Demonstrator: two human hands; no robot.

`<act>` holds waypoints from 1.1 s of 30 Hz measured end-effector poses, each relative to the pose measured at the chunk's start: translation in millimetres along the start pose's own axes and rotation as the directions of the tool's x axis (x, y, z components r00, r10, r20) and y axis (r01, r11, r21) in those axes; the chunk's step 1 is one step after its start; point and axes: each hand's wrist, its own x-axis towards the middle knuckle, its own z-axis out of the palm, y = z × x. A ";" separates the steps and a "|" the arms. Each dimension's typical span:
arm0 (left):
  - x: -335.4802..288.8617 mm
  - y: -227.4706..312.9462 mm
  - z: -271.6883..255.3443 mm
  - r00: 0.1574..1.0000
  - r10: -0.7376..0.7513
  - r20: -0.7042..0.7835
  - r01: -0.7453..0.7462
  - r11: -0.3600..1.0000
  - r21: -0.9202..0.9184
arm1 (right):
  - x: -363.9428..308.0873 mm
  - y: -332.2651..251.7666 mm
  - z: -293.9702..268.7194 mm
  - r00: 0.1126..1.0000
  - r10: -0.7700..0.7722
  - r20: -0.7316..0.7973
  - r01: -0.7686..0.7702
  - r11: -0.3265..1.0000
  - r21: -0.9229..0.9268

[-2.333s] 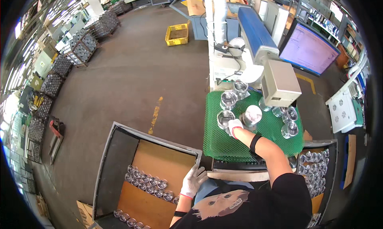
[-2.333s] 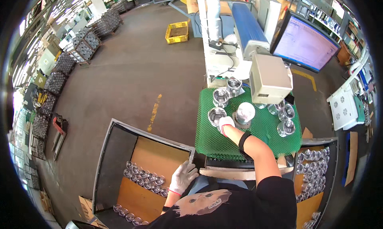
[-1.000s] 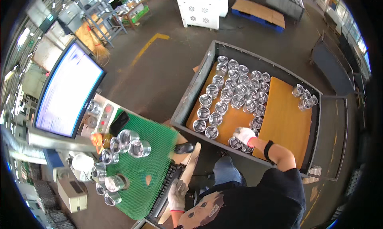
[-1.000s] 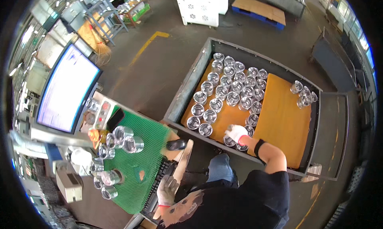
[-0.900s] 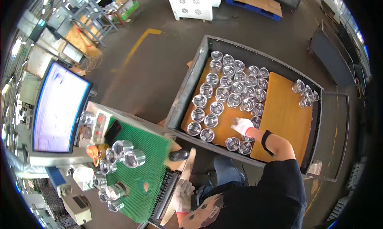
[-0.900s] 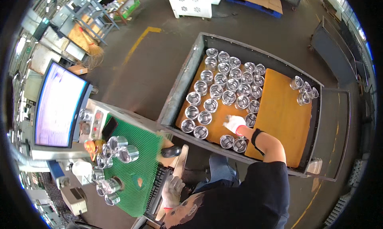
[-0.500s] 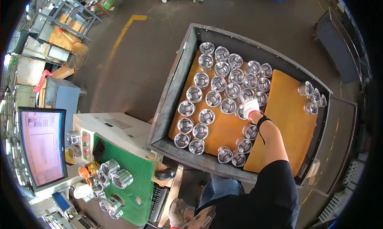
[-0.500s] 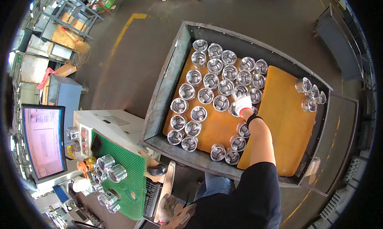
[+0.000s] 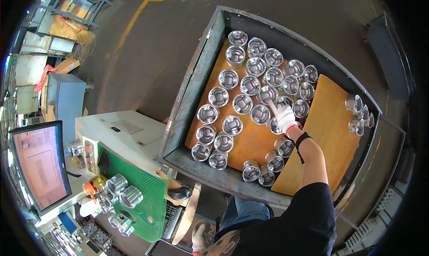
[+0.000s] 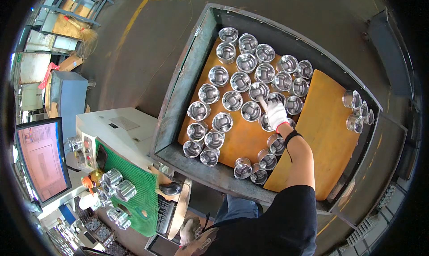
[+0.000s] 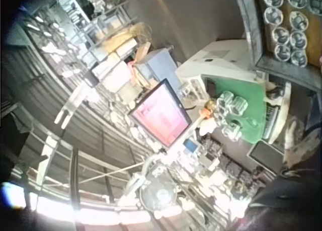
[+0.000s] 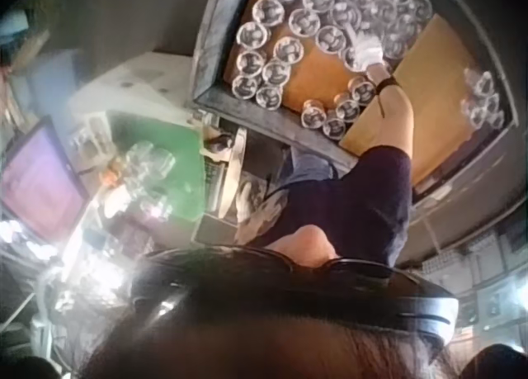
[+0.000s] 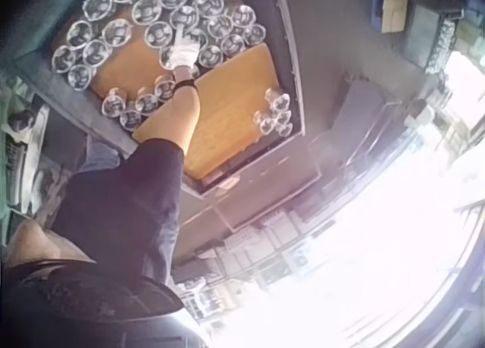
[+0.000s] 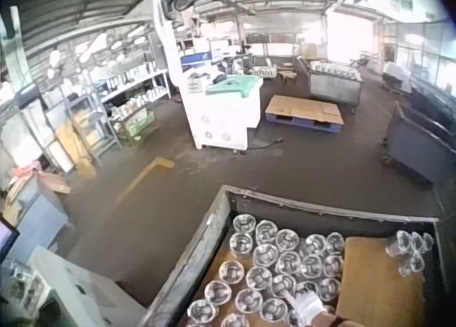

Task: The recorder is picking up cylindrical metal components from a table, inspecting them, and placing them into a larger metal bin organized on cardboard sheets.

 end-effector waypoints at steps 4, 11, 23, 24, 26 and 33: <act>-0.2 -4.5 -2.3 0.998 0.049 -0.029 -0.048 0.998 0.037 | -21.5 -19.8 -4.5 0.998 0.069 -0.006 -0.067 0.981 0.180; -7.7 -1.9 -7.1 0.997 0.060 -0.046 -0.057 0.997 0.061 | -28.4 -74.0 -6.2 0.972 0.201 0.122 -0.230 0.922 0.311; -15.4 -47.2 -57.4 0.968 0.246 -0.058 -0.243 0.969 0.055 | 5.7 -66.4 46.6 0.937 0.240 0.254 -0.344 0.764 0.546; -28.4 -44.0 -60.5 0.958 0.269 -0.095 -0.267 0.963 0.037 | -2.2 -75.2 29.1 0.931 0.226 0.287 -0.345 0.804 0.485; -18.3 -81.1 -79.7 0.954 0.270 -0.126 -0.272 0.962 0.005 | -27.1 -77.9 1.6 0.959 0.075 0.272 -0.238 0.735 0.635; -25.4 -120.1 -142.3 0.949 0.263 -0.175 -0.265 0.964 0.014 | -119.4 -85.6 -98.8 0.986 -0.096 0.139 -0.015 0.772 0.636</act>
